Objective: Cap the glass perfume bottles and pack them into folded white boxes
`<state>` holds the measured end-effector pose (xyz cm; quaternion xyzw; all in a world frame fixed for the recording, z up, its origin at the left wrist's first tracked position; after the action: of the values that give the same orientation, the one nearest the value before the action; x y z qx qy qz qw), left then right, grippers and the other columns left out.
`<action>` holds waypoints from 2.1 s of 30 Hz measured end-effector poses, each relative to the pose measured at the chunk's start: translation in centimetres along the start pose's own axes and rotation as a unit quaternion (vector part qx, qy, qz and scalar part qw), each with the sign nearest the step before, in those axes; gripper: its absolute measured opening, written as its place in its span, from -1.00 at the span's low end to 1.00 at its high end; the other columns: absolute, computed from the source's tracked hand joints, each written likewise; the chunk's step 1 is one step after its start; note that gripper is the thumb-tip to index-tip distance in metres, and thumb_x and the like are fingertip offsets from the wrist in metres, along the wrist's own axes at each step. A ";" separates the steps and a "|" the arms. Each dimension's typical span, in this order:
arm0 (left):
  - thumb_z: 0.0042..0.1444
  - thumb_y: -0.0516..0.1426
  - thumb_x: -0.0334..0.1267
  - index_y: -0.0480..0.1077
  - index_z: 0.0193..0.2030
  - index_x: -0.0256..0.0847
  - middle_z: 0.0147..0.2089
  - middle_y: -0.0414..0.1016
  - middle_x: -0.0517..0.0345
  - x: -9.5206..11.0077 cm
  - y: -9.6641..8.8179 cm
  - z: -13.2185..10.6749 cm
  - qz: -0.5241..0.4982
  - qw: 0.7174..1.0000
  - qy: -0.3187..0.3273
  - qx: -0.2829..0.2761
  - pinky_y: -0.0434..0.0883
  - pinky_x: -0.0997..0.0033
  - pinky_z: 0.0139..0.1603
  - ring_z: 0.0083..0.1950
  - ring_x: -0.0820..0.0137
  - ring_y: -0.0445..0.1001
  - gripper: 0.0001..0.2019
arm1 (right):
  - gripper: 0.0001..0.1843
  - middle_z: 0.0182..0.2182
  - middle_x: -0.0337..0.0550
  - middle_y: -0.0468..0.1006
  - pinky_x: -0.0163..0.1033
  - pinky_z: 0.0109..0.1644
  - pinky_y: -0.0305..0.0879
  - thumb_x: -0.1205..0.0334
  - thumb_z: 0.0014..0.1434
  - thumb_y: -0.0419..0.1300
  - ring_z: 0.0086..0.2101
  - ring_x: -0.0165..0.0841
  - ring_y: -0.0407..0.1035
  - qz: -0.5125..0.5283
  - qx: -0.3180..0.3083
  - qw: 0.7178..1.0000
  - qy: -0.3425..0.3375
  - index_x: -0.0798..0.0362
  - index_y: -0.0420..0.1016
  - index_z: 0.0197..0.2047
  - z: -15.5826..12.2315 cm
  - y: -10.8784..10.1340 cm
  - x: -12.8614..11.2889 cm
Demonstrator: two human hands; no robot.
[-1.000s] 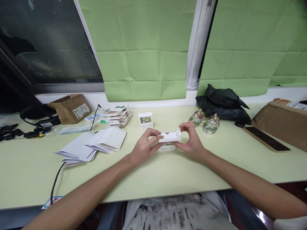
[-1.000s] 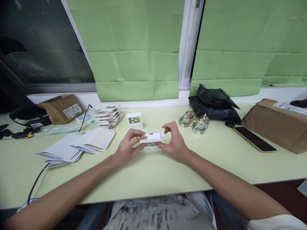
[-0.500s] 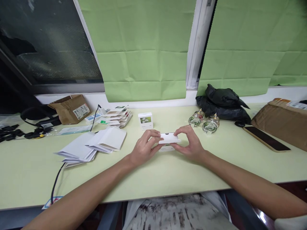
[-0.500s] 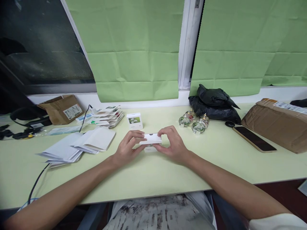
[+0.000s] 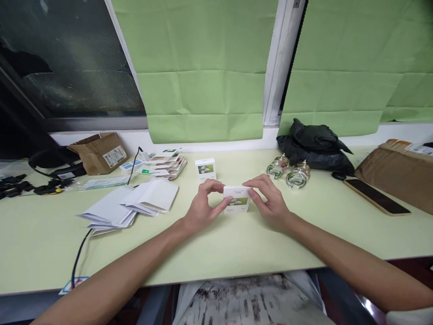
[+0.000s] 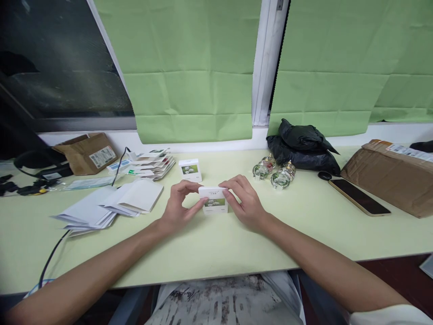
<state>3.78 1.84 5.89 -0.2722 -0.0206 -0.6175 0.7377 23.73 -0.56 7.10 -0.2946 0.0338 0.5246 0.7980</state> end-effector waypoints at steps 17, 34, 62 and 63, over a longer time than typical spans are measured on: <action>0.18 0.37 -0.21 0.19 0.32 -0.04 0.15 0.46 -0.03 -0.5 2.6 -0.2 -0.065 0.979 -0.109 -0.162 0.60 0.20 -0.02 0.08 0.23 0.54 -0.36 | -0.78 -0.15 -0.04 0.49 -0.04 -0.09 0.43 0.33 0.46 0.07 -0.11 -0.19 0.43 0.024 -0.026 0.999 -0.016 -0.05 0.51 0.02 -0.2 0.4 0.1; -0.01 0.44 0.12 0.30 0.37 -0.09 0.23 0.44 -0.10 -1.3 3.4 -0.5 -0.074 0.948 -0.163 -0.262 0.44 0.03 0.20 0.18 0.03 0.48 -0.15 | -0.56 0.04 -0.02 0.56 0.14 0.12 0.37 0.35 0.37 0.22 0.04 -0.09 0.43 -0.074 -0.010 0.994 -0.077 -0.17 0.47 0.26 -0.2 0.0 -0.8; 0.10 0.38 0.12 0.27 0.35 -0.06 0.19 0.41 -0.08 -1.2 3.3 -0.4 -0.075 0.953 -0.160 -0.245 0.46 0.12 0.08 0.15 0.08 0.45 -0.25 | -0.75 -0.10 -0.06 0.58 0.05 0.00 0.45 0.19 0.35 0.32 -0.08 -0.14 0.48 -0.028 -0.025 0.998 -0.056 -0.14 0.51 0.09 -0.4 0.6 -0.6; 0.10 0.39 0.11 0.26 0.35 -0.06 0.19 0.41 -0.07 -1.2 3.3 -0.4 -0.076 0.954 -0.162 -0.242 0.46 0.13 0.08 0.16 0.08 0.45 -0.25 | -0.75 -0.09 -0.06 0.59 0.05 0.01 0.45 0.20 0.35 0.32 -0.07 -0.14 0.48 -0.031 -0.027 0.997 -0.064 -0.14 0.52 0.09 -0.4 0.6 -0.7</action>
<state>6.44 3.03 3.82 -0.5370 -0.0107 -0.6056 0.5872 23.01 -1.15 6.77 -0.2829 -0.0401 0.5184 0.8060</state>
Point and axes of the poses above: each hand's wrist, its own z-axis towards the middle knuckle, its own y-axis out of the palm, x = y × z, the point moved 8 cm from there along z, towards the middle knuckle
